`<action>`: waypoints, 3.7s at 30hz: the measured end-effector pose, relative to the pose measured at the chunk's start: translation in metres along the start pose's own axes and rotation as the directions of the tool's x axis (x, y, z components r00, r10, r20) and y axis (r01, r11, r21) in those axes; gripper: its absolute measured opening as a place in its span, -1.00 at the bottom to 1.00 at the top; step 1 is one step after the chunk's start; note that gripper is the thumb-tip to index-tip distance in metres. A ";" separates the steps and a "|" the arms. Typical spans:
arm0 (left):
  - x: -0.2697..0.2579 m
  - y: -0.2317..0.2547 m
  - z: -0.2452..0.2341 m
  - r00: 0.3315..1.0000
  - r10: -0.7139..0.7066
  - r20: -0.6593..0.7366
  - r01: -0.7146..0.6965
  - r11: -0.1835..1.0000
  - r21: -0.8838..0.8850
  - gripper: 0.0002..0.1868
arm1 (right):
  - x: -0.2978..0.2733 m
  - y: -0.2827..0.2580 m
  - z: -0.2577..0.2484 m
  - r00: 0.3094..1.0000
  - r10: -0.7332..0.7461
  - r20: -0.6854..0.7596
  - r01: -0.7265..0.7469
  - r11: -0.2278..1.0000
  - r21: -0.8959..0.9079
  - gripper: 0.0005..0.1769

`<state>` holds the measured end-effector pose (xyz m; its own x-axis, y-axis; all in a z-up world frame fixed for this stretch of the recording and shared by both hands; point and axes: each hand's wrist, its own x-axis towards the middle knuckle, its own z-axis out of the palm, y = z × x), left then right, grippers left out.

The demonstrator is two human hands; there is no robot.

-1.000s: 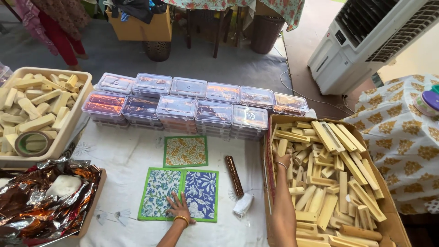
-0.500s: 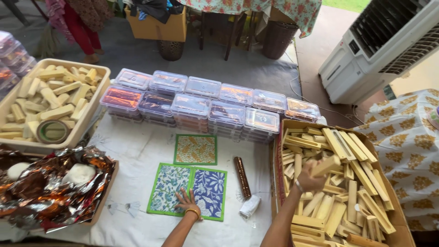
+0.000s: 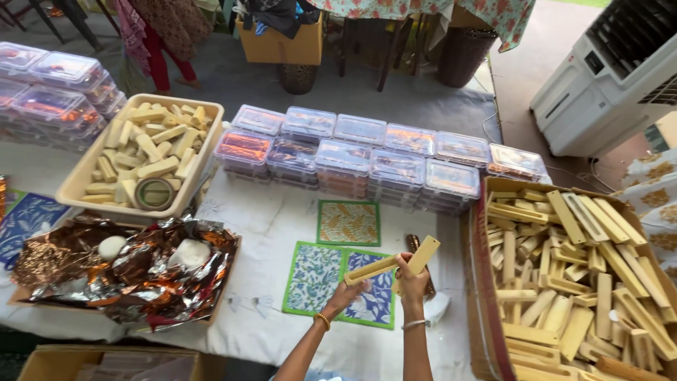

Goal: The person cleans small wooden blocks using a white cloth, wiping them thoroughly before placing them on a patterned mat. The person also handles a piece of aluminum foil, folding it and placing it on the mat alongside the cleaned blocks.

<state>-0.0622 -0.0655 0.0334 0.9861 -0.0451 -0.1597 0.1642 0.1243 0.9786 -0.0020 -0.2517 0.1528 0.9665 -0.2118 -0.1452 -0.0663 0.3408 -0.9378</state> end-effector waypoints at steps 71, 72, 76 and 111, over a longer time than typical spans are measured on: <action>-0.004 -0.060 -0.080 0.909 -0.402 -0.107 0.312 0.829 -0.464 -0.59 | -0.032 0.153 0.038 0.636 -0.223 0.739 0.772 0.166 -0.614 -0.70; -0.003 -0.059 -0.081 0.907 -0.409 -0.100 0.327 0.834 -0.444 -0.60 | -0.027 0.151 0.032 0.593 -0.226 0.773 0.805 0.127 -0.580 -0.64; -0.006 -0.054 -0.080 0.899 -0.422 -0.116 0.335 0.834 -0.439 -0.58 | 0.004 0.133 0.004 0.535 -0.206 0.819 0.836 -0.012 -0.549 -0.71; -0.001 -0.071 -0.085 0.907 -0.418 -0.057 0.348 0.817 -0.459 -0.49 | -0.022 0.166 0.041 0.745 -0.183 0.641 0.566 -0.334 -0.753 -0.76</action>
<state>-0.0730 0.0101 -0.0469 0.8271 -0.0368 -0.5609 0.4883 0.5414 0.6845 -0.0246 -0.1532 0.0132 0.8913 0.3674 0.2657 0.3827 -0.9238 -0.0063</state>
